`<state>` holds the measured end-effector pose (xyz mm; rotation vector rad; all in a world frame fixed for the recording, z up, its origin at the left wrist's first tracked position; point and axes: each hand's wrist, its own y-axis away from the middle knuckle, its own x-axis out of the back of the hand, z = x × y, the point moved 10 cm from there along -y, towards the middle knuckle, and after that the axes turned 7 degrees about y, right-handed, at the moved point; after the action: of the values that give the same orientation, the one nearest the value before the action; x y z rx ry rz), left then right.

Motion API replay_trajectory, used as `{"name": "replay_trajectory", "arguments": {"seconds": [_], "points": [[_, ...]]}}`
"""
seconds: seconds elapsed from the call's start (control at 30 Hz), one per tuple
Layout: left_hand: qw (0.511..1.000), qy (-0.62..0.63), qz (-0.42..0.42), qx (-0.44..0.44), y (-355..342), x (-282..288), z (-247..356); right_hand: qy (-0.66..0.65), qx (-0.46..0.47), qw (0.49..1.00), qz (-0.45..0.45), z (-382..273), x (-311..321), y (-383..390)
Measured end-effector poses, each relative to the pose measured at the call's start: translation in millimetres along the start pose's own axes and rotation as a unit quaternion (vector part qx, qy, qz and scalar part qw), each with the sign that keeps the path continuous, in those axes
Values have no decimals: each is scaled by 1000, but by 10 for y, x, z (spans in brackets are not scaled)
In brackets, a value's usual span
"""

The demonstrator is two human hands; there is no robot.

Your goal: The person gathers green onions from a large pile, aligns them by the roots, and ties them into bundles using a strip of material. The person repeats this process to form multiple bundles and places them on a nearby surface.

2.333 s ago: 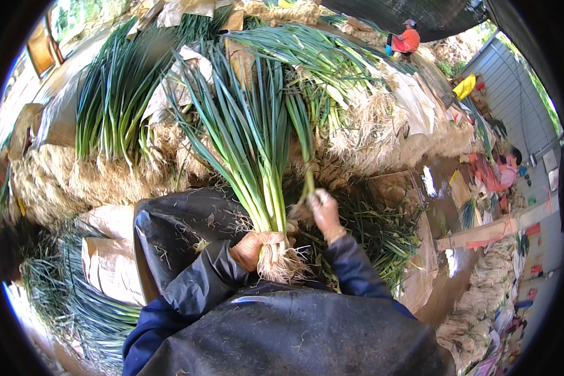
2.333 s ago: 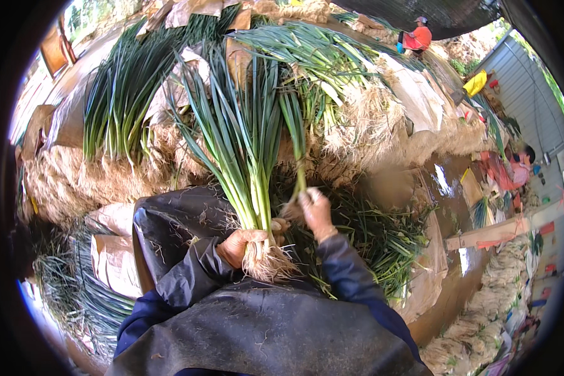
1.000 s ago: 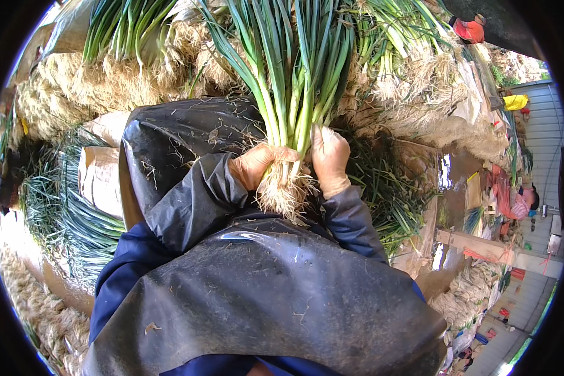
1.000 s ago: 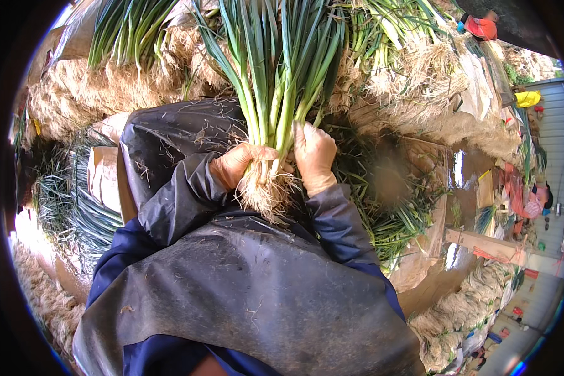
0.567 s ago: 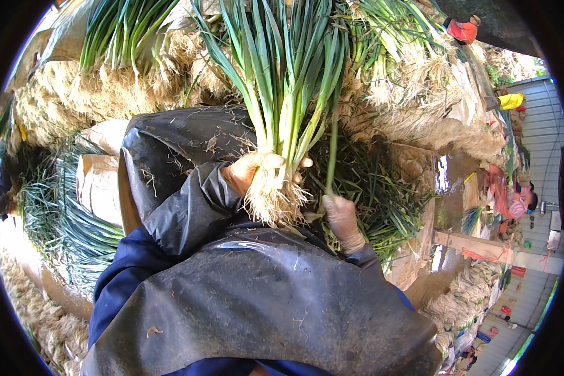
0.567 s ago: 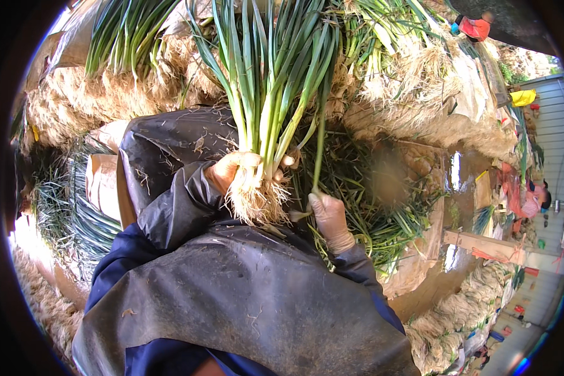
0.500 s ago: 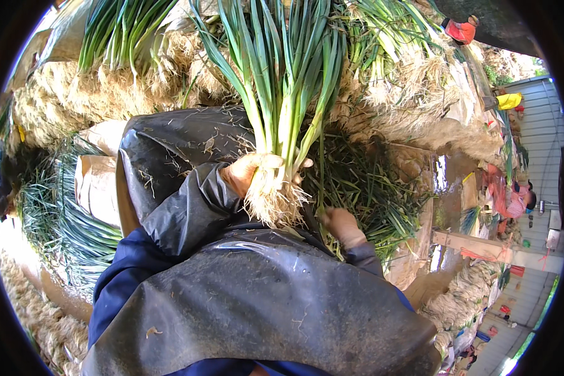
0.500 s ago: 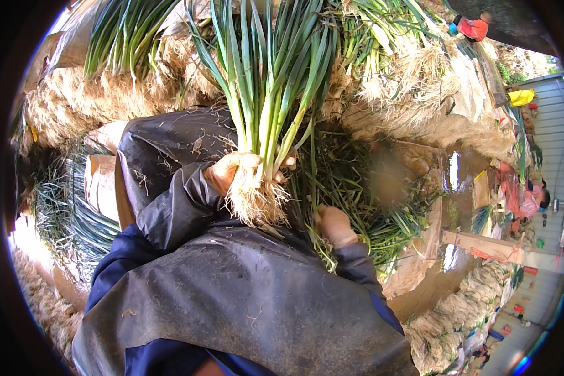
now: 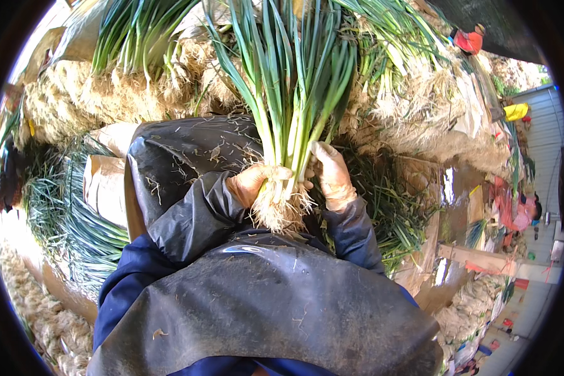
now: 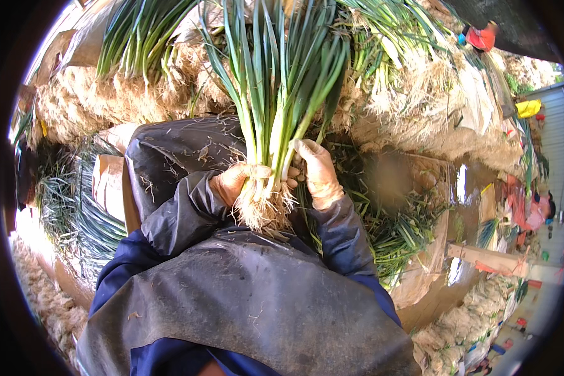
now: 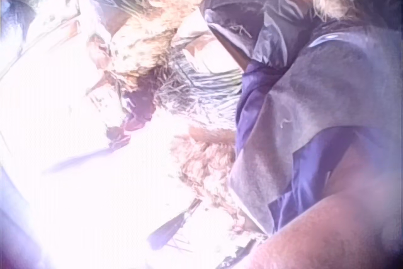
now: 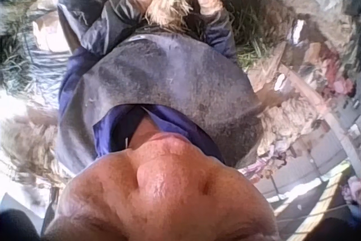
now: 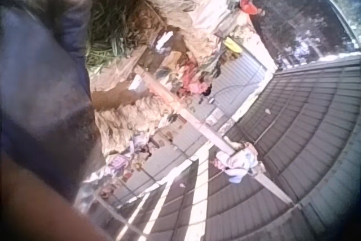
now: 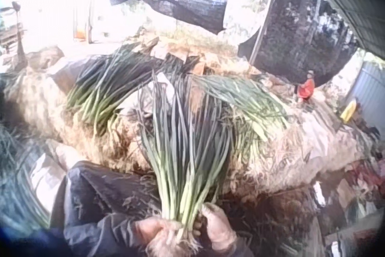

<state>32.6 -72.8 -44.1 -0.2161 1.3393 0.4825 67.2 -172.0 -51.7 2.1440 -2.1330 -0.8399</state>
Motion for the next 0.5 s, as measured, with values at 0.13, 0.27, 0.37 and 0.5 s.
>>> {"name": "replay_trajectory", "arguments": {"seconds": [0.13,0.27,0.37,0.5], "points": [[998,-22,65,10,14,223,-34,253,203,933,157,-355,125,150],[998,-7,47,34,29,275,-60,479,368,788,121,-548,-192,616],[997,-35,59,28,53,327,-36,499,338,798,24,-397,-253,897],[995,-34,53,77,75,290,-88,282,74,955,-44,68,478,1115]]}}
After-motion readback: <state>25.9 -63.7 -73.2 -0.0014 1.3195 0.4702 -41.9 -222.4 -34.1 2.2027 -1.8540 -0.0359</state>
